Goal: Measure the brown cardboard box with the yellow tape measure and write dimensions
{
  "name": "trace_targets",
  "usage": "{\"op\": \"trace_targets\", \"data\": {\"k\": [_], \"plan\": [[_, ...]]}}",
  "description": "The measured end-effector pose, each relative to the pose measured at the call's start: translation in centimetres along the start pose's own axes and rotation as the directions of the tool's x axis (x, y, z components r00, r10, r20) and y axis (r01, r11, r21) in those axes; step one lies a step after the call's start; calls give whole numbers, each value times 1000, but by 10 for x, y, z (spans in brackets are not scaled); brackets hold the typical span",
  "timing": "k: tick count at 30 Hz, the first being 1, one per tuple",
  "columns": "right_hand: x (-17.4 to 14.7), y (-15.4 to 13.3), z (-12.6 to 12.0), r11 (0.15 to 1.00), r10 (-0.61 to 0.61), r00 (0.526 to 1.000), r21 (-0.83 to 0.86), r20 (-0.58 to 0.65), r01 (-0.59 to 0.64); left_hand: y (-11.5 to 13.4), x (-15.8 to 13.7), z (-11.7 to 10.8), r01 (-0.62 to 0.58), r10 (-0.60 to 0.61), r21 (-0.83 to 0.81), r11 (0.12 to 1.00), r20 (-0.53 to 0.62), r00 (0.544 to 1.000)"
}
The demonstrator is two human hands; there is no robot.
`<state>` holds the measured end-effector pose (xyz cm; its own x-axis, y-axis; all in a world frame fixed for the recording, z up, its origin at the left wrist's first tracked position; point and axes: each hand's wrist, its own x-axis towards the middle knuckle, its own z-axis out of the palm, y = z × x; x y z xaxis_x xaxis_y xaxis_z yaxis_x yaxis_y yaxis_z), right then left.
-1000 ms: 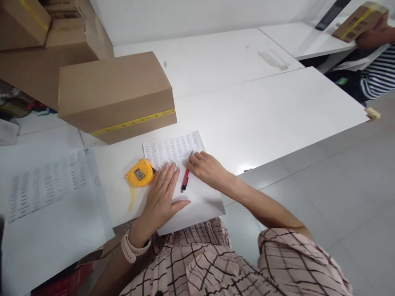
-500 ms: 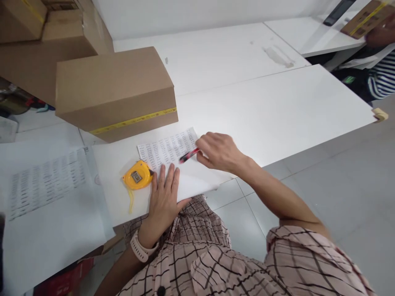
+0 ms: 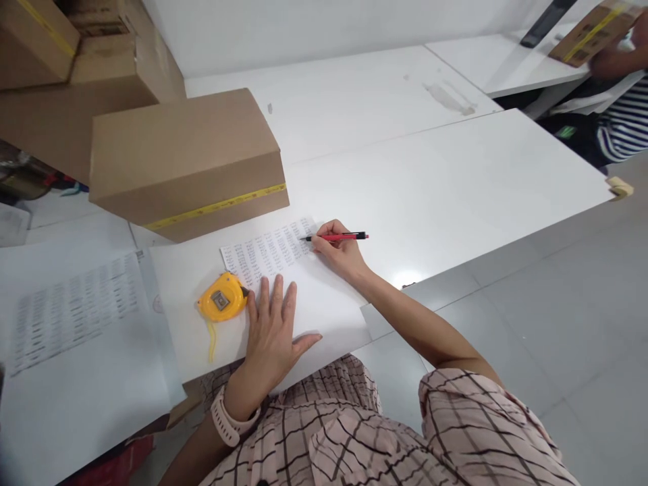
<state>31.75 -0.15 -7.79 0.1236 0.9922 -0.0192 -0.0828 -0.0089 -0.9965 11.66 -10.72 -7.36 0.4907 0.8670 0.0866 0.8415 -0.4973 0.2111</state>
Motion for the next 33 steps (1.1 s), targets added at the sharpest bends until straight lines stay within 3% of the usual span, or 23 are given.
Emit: {"op": "trace_targets", "data": {"k": [7, 17, 22, 26, 33], "plan": [[-5, 1, 0, 997, 20, 999, -70, 33, -18, 26, 35, 5, -171, 175, -56, 984, 72, 982], [-2, -7, -9, 989, -20, 998, -149, 51, 27, 31, 46, 18, -166, 168, -37, 985, 44, 985], [1, -7, -5, 967, -58, 996, -252, -74, 38, 31, 49, 18, -169, 171, -47, 984, 32, 985], [3, -4, -6, 940, -129, 991, -321, -32, 112, 31, 52, 16, -161, 162, -43, 986, 26, 986], [4, 0, -9, 931, -145, 989, -344, -33, 125, 31, 53, 15, -169, 169, -19, 985, 11, 985]]}}
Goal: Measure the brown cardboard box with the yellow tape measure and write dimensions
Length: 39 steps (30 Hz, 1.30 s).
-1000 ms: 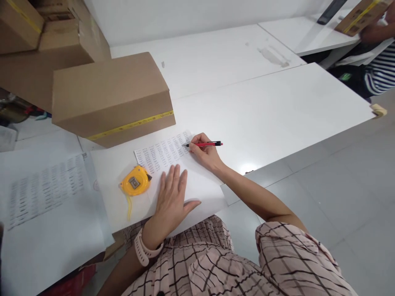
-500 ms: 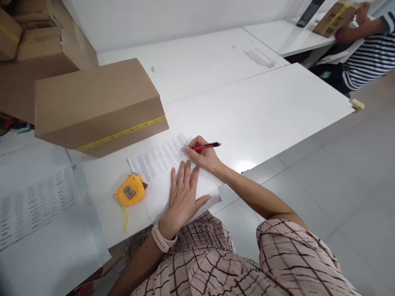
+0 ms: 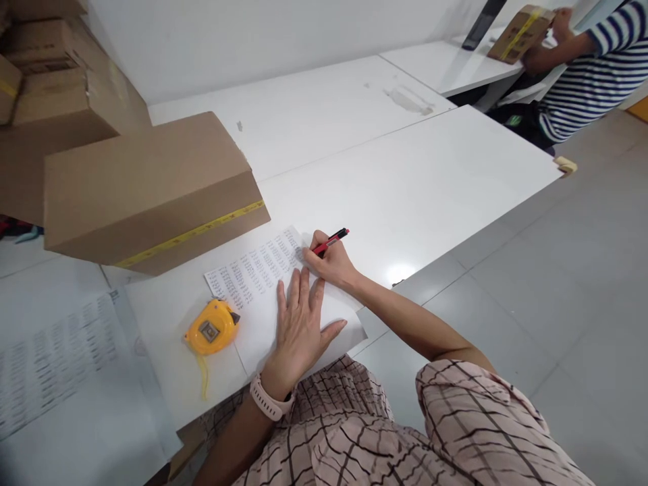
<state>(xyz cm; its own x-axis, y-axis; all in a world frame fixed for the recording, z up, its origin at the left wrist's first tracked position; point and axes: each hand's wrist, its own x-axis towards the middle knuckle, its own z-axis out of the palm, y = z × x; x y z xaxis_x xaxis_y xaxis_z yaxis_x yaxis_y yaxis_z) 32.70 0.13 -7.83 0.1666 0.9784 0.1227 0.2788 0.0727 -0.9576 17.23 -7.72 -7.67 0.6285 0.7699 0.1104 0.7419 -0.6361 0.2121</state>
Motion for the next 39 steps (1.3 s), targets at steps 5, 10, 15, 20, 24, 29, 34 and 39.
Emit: {"op": "trace_targets", "data": {"k": [5, 10, 15, 20, 24, 29, 34, 39], "plan": [[0, -2, 0, 1000, 7, 1000, 13, 2, -7, 0, 1, -2, 3, -3, -1, 1000, 8, 1000], [-1, -3, 1, 1000, 27, 1000, 7, 9, -27, 1, 2, -3, 9, -9, -9, 1000, 11, 1000], [-1, -1, 0, 1000, 26, 1000, 8, 5, -26, 1, 2, -2, 13, -14, -46, 999, -17, 1000], [-1, -2, -1, 999, 38, 999, 3, 10, -38, 1, 2, -2, 12, -13, -41, 999, -17, 1000], [-1, -3, 0, 999, 32, 999, 13, -2, -32, 1, 3, -3, 13, -13, -27, 1000, -6, 1000], [-1, -3, 0, 999, 30, 1000, 11, 8, -30, 1, 3, -4, 7, -7, -15, 1000, 11, 1000], [-1, -2, -1, 999, 44, 999, 5, -14, -44, 1, 3, -4, 13, -13, -15, 1000, 11, 1000], [0, -3, 0, 999, 41, 999, 7, -31, -41, 1, 3, -4, 13, -13, -21, 1000, 15, 1000]]}}
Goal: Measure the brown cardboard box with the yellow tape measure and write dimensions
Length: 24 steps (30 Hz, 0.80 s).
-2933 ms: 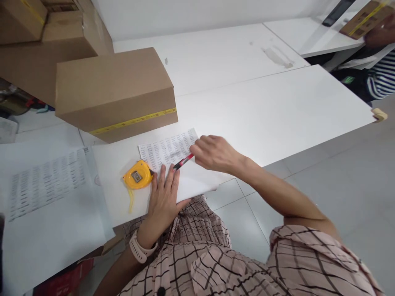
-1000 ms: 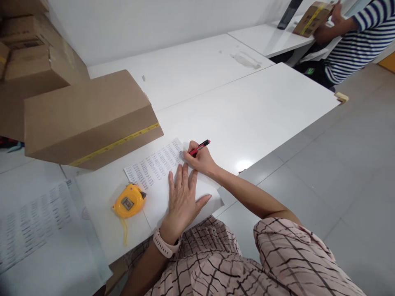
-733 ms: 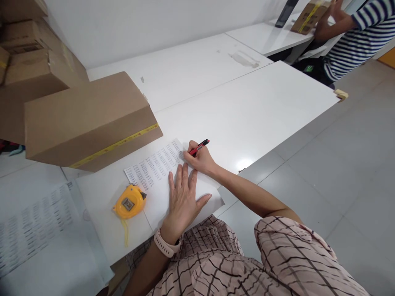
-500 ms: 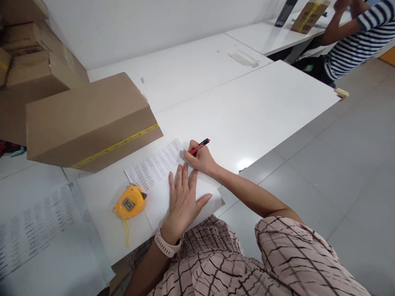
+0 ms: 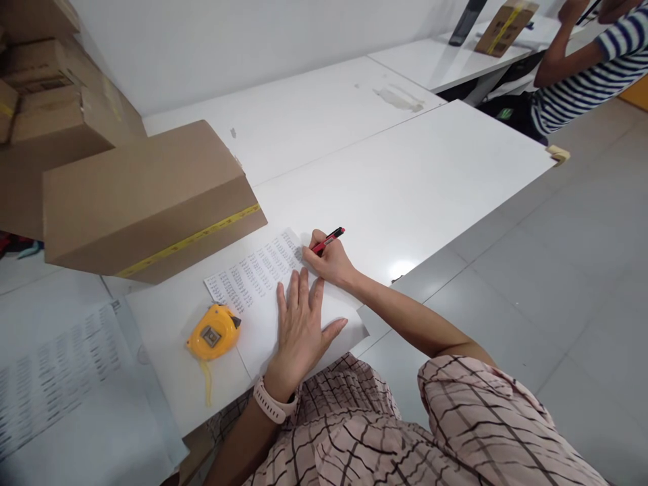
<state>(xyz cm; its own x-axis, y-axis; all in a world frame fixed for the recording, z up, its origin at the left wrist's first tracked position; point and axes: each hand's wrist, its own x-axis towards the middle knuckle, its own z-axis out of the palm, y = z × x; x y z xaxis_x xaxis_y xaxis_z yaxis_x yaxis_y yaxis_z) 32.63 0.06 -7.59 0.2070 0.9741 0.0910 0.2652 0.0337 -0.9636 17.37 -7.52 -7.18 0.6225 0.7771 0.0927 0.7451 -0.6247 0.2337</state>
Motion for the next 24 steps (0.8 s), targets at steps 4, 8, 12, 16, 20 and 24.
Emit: {"op": "trace_targets", "data": {"k": [4, 8, 12, 16, 20, 24], "plan": [[0, 0, 0, 1000, -1, 1000, -8, -4, 1, -1, -1, 1, -8, 7, -9, 1000, -14, 1000], [-1, -1, 0, 1000, 10, 1000, -14, 6, -10, -1, -2, 3, -11, 10, -34, 999, -27, 1000], [-2, -3, -1, 1000, 22, 1000, -10, 8, -22, -1, -2, 3, -13, 12, -31, 999, -29, 1000], [-2, -3, -1, 1000, 14, 1000, -2, -3, -14, -1, -1, 3, -10, 9, -39, 999, -28, 1000], [-1, -2, -1, 1000, 7, 1000, -6, -17, -7, -1, -1, 2, -9, 9, -22, 1000, -16, 1000], [-1, -1, -1, 1000, 23, 1000, 2, -5, -23, -1, -1, 2, -10, 10, -10, 1000, -12, 1000]]}}
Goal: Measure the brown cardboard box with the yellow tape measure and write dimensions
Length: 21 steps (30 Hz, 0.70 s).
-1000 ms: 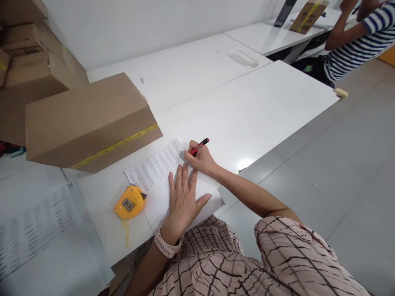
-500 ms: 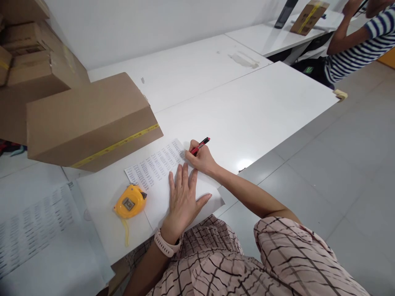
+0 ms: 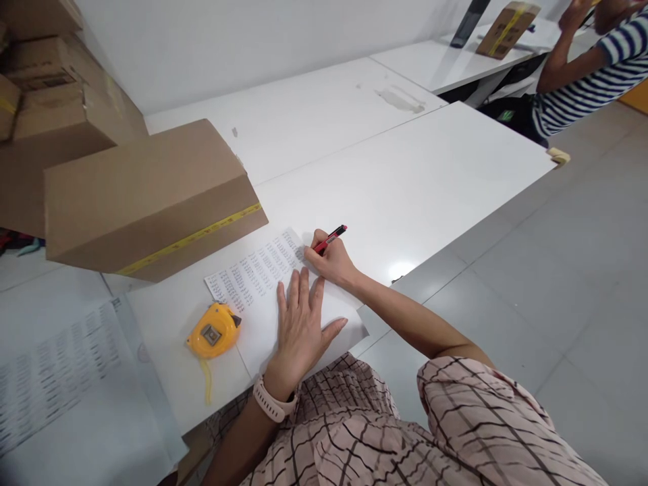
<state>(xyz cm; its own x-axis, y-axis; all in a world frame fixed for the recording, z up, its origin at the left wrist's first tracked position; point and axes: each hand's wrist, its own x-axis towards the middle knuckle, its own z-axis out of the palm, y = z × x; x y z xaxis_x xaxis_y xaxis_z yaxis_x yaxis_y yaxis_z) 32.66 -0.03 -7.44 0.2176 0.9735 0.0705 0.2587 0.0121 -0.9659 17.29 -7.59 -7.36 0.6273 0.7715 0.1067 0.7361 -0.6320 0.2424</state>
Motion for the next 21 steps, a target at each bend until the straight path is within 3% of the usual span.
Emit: {"op": "trace_targets", "data": {"k": [18, 21], "plan": [[0, 0, 0, 1000, -22, 999, -9, -34, 22, -1, -1, 1, -1, 1, -19, 1000, -13, 1000], [3, 3, -2, 999, -43, 992, -3, -119, 43, -2, 0, 0, -4, 3, -31, 1000, -26, 1000]]}}
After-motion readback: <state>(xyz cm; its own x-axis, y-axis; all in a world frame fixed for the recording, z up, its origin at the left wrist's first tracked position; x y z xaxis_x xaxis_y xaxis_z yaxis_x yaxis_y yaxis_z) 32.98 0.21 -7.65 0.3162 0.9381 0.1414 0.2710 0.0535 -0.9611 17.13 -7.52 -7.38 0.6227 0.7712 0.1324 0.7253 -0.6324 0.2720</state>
